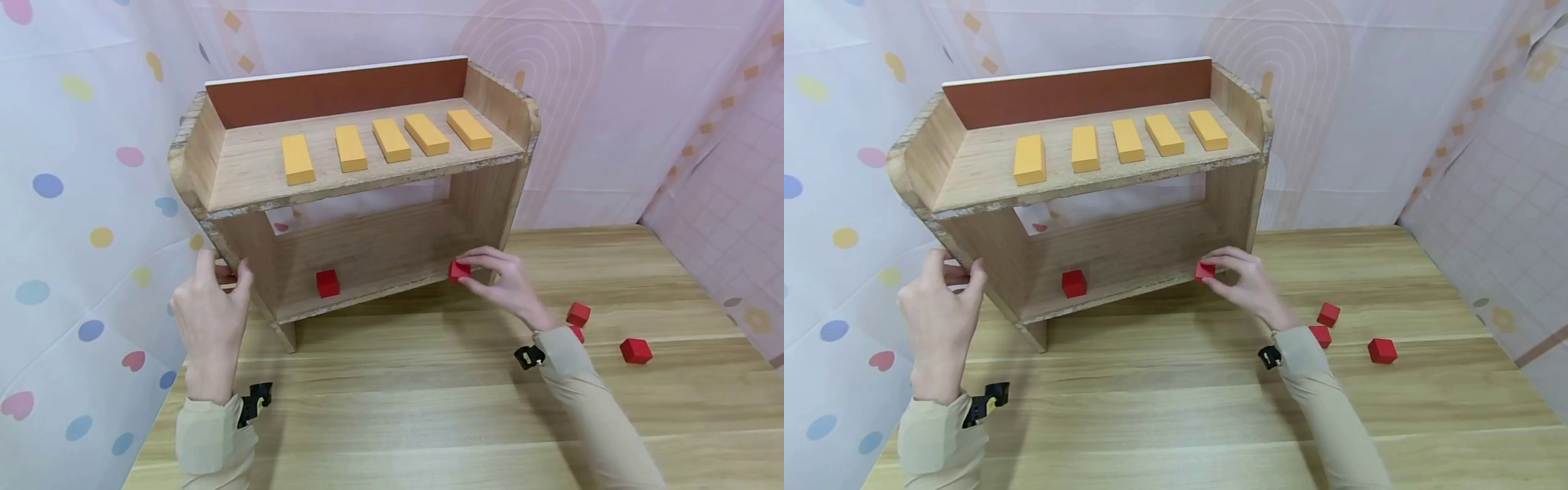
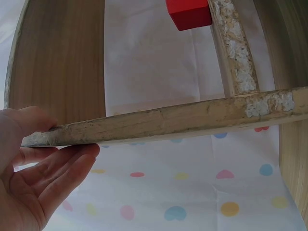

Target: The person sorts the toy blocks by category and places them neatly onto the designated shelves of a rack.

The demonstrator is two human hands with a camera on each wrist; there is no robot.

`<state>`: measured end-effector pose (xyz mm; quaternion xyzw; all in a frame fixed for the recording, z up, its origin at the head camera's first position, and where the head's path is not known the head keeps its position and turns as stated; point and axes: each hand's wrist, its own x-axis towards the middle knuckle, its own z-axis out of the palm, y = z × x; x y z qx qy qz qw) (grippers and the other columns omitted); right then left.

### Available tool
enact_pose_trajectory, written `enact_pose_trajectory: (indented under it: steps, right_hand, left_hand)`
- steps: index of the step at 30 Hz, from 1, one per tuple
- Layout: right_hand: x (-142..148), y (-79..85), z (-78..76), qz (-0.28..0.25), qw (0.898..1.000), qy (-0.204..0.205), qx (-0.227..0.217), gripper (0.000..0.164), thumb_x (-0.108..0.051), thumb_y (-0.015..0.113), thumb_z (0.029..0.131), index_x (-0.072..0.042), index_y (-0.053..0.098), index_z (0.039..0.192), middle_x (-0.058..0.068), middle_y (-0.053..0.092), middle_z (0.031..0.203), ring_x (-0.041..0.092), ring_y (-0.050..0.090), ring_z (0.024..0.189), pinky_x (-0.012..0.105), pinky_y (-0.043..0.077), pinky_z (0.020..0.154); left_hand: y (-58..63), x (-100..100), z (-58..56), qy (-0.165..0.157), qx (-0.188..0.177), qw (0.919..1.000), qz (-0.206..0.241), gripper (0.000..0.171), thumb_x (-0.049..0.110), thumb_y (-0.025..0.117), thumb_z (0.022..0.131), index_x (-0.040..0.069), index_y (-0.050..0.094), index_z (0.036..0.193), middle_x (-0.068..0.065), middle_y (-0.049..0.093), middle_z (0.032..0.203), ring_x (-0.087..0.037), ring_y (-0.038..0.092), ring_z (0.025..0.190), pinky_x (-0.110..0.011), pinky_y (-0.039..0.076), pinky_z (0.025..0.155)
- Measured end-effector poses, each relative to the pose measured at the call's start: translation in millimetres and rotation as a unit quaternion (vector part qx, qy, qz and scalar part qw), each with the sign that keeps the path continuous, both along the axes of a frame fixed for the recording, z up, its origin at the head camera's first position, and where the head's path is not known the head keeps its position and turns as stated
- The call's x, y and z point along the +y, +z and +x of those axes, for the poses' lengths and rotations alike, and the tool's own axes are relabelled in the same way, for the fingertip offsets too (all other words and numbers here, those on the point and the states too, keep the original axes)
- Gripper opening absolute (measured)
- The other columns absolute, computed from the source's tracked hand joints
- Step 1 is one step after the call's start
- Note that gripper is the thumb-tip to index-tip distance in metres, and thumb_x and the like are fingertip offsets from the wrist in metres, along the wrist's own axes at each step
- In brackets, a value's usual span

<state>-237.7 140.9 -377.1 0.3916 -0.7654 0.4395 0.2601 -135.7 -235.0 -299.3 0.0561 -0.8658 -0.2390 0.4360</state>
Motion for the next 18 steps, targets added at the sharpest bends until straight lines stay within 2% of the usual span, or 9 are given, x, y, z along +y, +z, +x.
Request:
enact_pose_trajectory:
  steps: [4,7,10,14,18]
  right_hand:
    - [-18.1,-0.3,-3.6,0.009,1.000,0.013,0.003,0.027,0.003,0.077,0.072,0.001,0.071,0.098,0.015,0.071,0.098,0.025,0.069,0.086,0.017,0.051,0.080]
    - [-31.0,-1.0,-5.9,0.018,1.000,0.018,0.011,0.026,0.000,0.077,0.073,0.000,0.072,0.098,0.013,0.072,0.098,0.025,0.069,0.090,0.027,0.053,0.082]
    - [-43.0,-1.5,-7.8,0.020,0.999,0.034,0.006,0.024,0.000,0.077,0.074,0.001,0.072,0.098,0.015,0.072,0.100,0.027,0.069,0.092,0.035,0.056,0.077]
    - [-57.4,-1.7,-9.9,0.020,0.998,0.059,-0.017,0.023,-0.002,0.075,0.076,0.002,0.072,0.098,0.016,0.071,0.102,0.028,0.068,0.095,0.035,0.058,0.069]
    - [-71.9,-2.5,-13.5,0.035,0.997,0.065,-0.021,0.021,-0.005,0.075,0.078,0.001,0.072,0.098,0.015,0.071,0.103,0.026,0.068,0.096,0.034,0.057,0.076]
  left_hand:
    - [0.0,-0.1,-0.1,0.000,-0.001,1.0000,0.000,0.021,0.016,0.057,0.090,-0.005,0.055,0.094,-0.026,0.070,0.078,-0.041,0.067,0.067,-0.049,0.046,0.060]
    - [0.2,-0.1,0.1,0.001,-0.005,1.0000,0.001,0.021,0.016,0.057,0.090,-0.005,0.055,0.094,-0.026,0.070,0.079,-0.041,0.067,0.067,-0.049,0.046,0.060]
    - [0.4,-0.2,0.4,0.003,-0.008,1.0000,0.000,0.021,0.016,0.057,0.090,-0.005,0.055,0.094,-0.026,0.070,0.079,-0.041,0.067,0.068,-0.049,0.046,0.060]
    - [0.2,-0.4,0.5,0.005,-0.009,0.9999,-0.003,0.022,0.016,0.057,0.090,-0.006,0.055,0.094,-0.026,0.070,0.079,-0.042,0.066,0.068,-0.050,0.045,0.059]
    - [-0.2,-0.5,0.4,0.005,-0.006,1.0000,-0.005,0.022,0.015,0.057,0.090,-0.006,0.055,0.093,-0.027,0.070,0.079,-0.042,0.066,0.067,-0.050,0.045,0.058]
